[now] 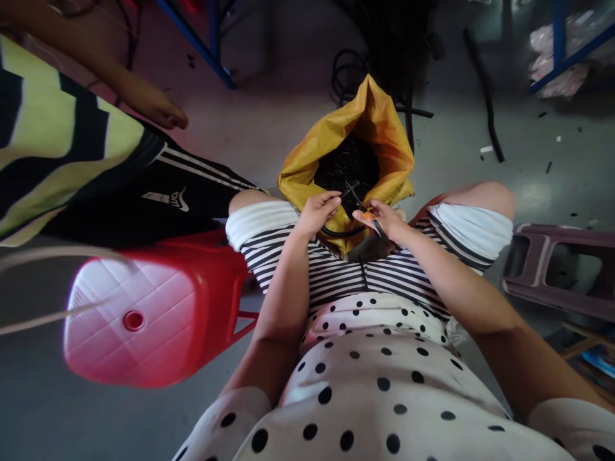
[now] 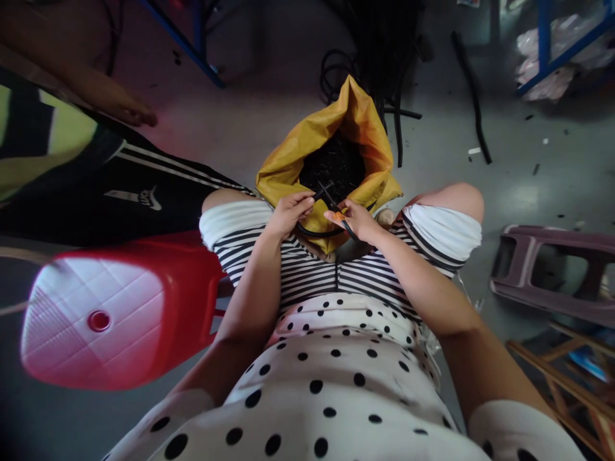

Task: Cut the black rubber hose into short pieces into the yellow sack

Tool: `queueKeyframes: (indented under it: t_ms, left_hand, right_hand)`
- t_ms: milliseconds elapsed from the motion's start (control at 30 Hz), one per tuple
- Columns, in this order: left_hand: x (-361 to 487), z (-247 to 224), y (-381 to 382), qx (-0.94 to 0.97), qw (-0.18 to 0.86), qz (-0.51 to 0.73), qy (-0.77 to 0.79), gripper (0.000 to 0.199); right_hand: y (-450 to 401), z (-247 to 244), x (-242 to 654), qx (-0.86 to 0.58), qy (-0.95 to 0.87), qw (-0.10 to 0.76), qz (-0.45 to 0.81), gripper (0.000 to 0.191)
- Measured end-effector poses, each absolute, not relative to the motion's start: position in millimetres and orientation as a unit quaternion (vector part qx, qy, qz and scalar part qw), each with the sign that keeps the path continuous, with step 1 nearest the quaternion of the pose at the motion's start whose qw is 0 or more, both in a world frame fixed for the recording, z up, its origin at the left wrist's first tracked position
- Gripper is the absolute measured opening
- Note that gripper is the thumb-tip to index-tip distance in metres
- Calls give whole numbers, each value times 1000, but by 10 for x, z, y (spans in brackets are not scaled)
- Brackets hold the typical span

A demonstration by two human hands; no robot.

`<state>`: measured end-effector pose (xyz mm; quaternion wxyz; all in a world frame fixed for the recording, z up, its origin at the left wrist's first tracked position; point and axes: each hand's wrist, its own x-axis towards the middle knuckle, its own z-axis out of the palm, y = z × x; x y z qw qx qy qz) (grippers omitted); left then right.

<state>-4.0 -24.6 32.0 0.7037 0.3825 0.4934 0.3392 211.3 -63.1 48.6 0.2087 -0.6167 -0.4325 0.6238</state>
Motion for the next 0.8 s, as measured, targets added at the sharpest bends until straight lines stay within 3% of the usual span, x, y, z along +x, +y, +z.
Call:
queueKeyframes:
  t_ms: [300,800]
  left_hand:
    - [-28,256,-186,323,730,310,517,29]
    - [-47,177,-206,393,722,278,496,30]
  right_hand:
    - [-638,447,2135,-606,-473,210,604,64]
    - [-622,444,2173,-623,-490,194,578,67]
